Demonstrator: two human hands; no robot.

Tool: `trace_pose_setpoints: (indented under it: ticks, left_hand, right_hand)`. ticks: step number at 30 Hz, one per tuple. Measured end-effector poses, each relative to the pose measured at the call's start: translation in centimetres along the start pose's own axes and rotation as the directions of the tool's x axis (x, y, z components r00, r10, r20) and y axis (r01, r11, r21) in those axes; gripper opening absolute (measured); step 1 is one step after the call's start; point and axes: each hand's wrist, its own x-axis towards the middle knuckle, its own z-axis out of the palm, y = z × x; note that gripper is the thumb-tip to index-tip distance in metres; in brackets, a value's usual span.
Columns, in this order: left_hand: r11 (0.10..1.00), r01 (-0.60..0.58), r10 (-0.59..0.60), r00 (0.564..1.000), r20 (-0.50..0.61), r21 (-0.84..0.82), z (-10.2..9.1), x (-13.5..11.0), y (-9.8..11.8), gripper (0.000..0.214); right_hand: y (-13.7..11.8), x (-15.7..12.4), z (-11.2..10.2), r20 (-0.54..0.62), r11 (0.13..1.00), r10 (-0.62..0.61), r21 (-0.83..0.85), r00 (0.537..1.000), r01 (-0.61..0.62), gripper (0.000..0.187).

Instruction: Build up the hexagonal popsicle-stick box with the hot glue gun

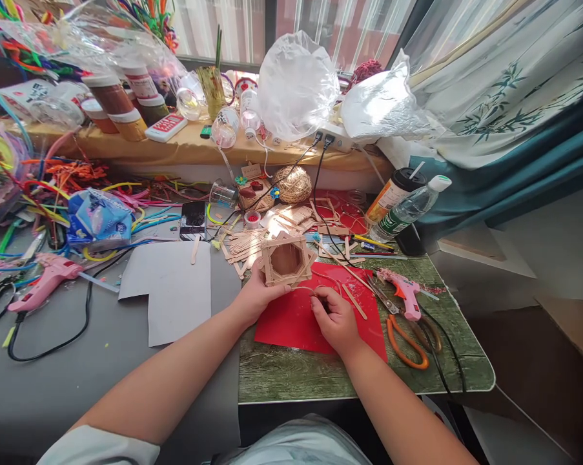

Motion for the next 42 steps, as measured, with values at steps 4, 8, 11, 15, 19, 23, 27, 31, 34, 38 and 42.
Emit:
trace_pose_setpoints:
  ticks: [4,8,11,15,19,23,27,31,34,38,42]
  left_hand:
    - [1.000,0.003,-0.003,1.000,-0.017,-0.006,0.0,0.0,0.0,0.090]
    - [1.000,0.009,-0.009,1.000,-0.029,-0.011,0.0,0.0,0.0,0.094]
    - [1.000,0.005,-0.005,1.000,-0.023,-0.013,0.0,0.1,0.0,0.095]
    - [1.000,0.004,-0.005,1.000,-0.027,-0.009,0.0,0.1,0.0,0.095]
    - [1.000,0.008,-0.008,0.999,-0.036,-0.001,0.0,0.1,0.0,0.093]
    - [1.000,-0.005,0.005,1.000,-0.014,-0.019,0.0,0.2,0.0,0.092]
    - [0.999,-0.012,0.012,1.000,0.003,-0.044,-0.2,0.4,-0.2,0.092]
    - [0.995,0.017,-0.019,1.000,-0.016,-0.097,-0.1,0.5,-0.2,0.094]
    - [0.987,0.014,-0.013,1.000,0.011,-0.159,0.1,0.4,0.3,0.093]
    - [0.951,0.022,0.029,0.987,0.159,-0.307,0.6,0.0,1.4,0.080]
    - [0.923,0.035,0.045,0.979,0.200,-0.384,0.8,0.0,2.2,0.061]
  right_hand:
    - [0.5,-0.1,0.2,-0.030,1.000,0.012,0.001,0.999,-0.012,0.016]
    - [0.7,-0.1,0.2,-0.010,1.000,0.020,0.019,1.000,-0.020,0.016]
    - [0.7,-0.1,0.1,-0.004,0.999,0.024,0.034,1.000,-0.024,0.015]
    - [0.5,0.0,0.1,0.012,0.999,0.028,0.041,1.000,-0.028,0.015]
    - [0.3,0.1,0.1,0.018,0.999,0.027,0.043,0.999,-0.028,0.015]
    - [0.1,0.2,0.0,0.022,0.999,0.023,0.041,0.999,-0.024,0.015]
    - [0.2,0.2,0.0,0.026,0.999,0.022,0.033,0.999,-0.023,0.015]
    - [0.2,0.2,0.0,0.029,1.000,0.011,0.017,1.000,-0.012,0.014]
    - [0.1,0.2,-0.1,0.030,1.000,-0.006,0.009,1.000,0.006,0.014]
    - [-0.1,0.2,-0.1,0.041,0.999,-0.045,0.007,0.998,0.045,0.015]
    - [-0.2,0.2,-0.3,0.079,0.994,-0.106,0.008,0.991,0.105,0.016]
